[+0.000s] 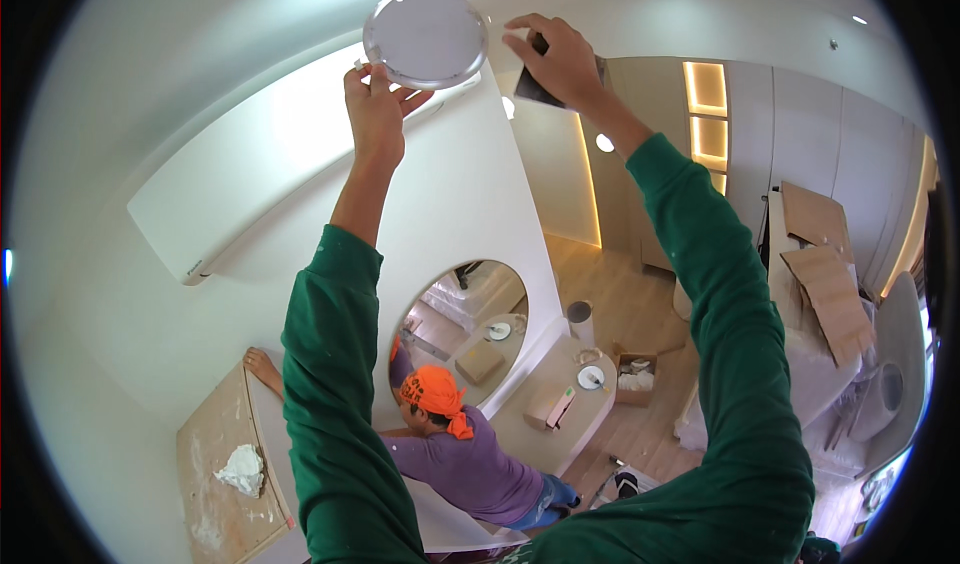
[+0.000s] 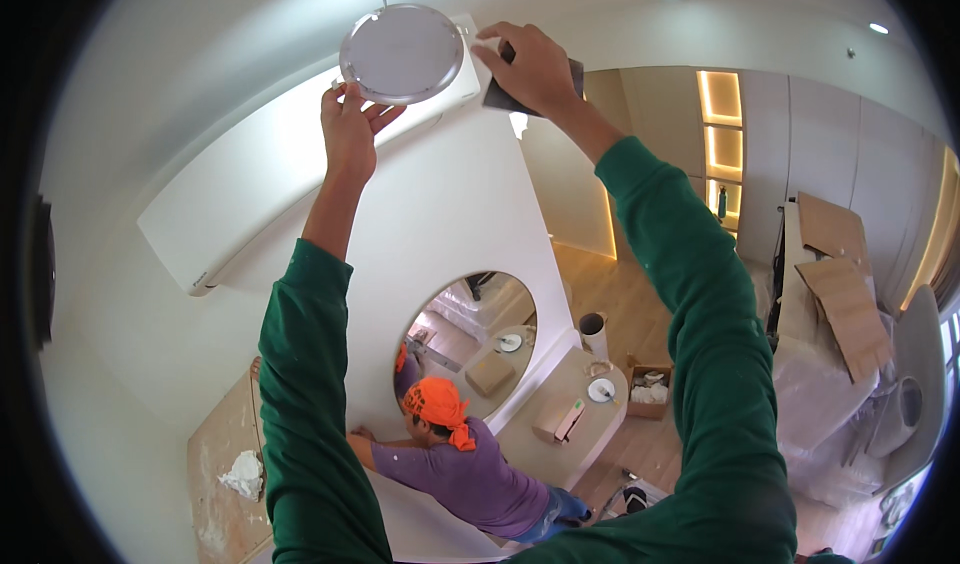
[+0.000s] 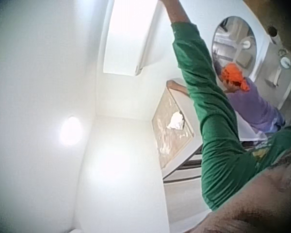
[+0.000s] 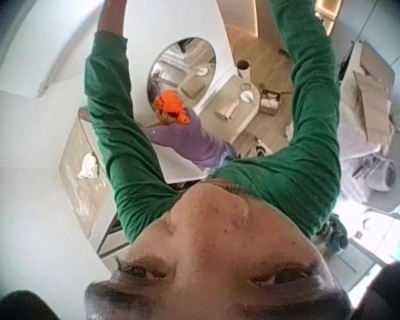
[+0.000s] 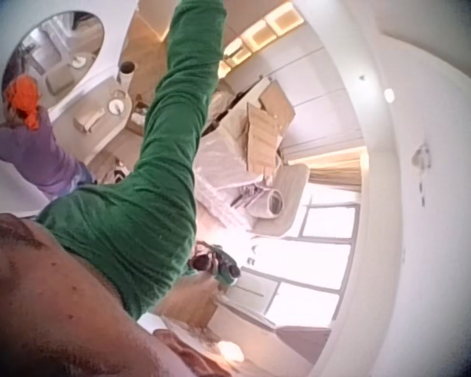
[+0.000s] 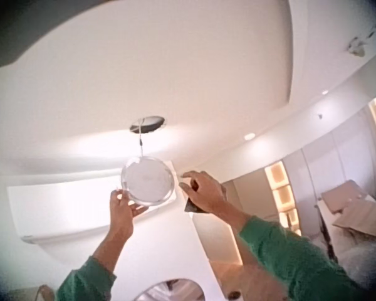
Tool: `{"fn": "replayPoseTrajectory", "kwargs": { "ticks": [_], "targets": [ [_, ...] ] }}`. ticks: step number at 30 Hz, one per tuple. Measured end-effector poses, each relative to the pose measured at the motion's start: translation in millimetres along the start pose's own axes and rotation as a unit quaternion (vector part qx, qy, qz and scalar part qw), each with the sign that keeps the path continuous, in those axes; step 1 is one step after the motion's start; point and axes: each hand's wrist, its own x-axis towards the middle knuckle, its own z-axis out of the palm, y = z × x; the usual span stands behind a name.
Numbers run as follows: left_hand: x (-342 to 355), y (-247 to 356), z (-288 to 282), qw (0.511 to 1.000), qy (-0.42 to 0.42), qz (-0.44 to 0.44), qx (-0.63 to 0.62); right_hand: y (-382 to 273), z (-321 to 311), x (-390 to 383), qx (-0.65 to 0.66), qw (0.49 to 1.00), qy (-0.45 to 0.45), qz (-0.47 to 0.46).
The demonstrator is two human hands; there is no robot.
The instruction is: The person installs a circular light fixture into a ceiling opening, connecting wires and using a small rectangular tool to help position the unit.
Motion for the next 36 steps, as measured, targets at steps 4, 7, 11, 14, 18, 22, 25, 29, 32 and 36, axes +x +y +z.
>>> {"fn": "replayPoseTrajectory", "kwargs": {
  "ticks": [4, 7, 11, 14, 18, 22, 25, 29, 32, 36],
  "targets": [
    [-2, -2, 4, 1.000, -0.009, 0.005, -0.008, -5, -2, -11, -0.093, 0.977, -0.008, -0.192],
    [0, -2, 5, 1.000, -0.015, -0.002, -0.013, -9, 9, -12, -0.075, 0.968, 0.006, -0.238],
    [-3, -2, 7, 1.000, -0.017, -0.005, -0.014, -8, 13, -12, -0.097, 0.957, 0.030, -0.272],
    [-3, -1, 8, 1.000, -0.012, -0.008, -0.024, -6, 8, -10, -0.096, 0.954, 0.035, -0.281],
    [-6, 2, 11, 1.000, -0.003, -0.012, -0.015, -4, 10, -11, -0.074, 0.956, 0.037, -0.281],
    [-7, 6, 11, 1.000, -0.010, -0.015, -0.019, -6, 8, -11, -0.078, 0.957, 0.013, -0.279],
    [-8, 7, 13, 1.000, -0.017, -0.011, -0.008, -9, 6, -11, -0.086, 0.957, -0.011, -0.278],
    [-1, 7, 13, 1.000, -0.018, -0.009, -0.011, -8, 8, -8, -0.074, 0.950, -0.004, -0.305],
    [-4, 6, 12, 0.999, -0.018, -0.023, -0.025, -8, 8, -16, -0.092, 0.944, 0.035, -0.316],
    [-1, 5, 13, 0.998, -0.025, -0.032, -0.041, -6, 11, -20, -0.104, 0.929, 0.102, -0.341]
  ]
}}
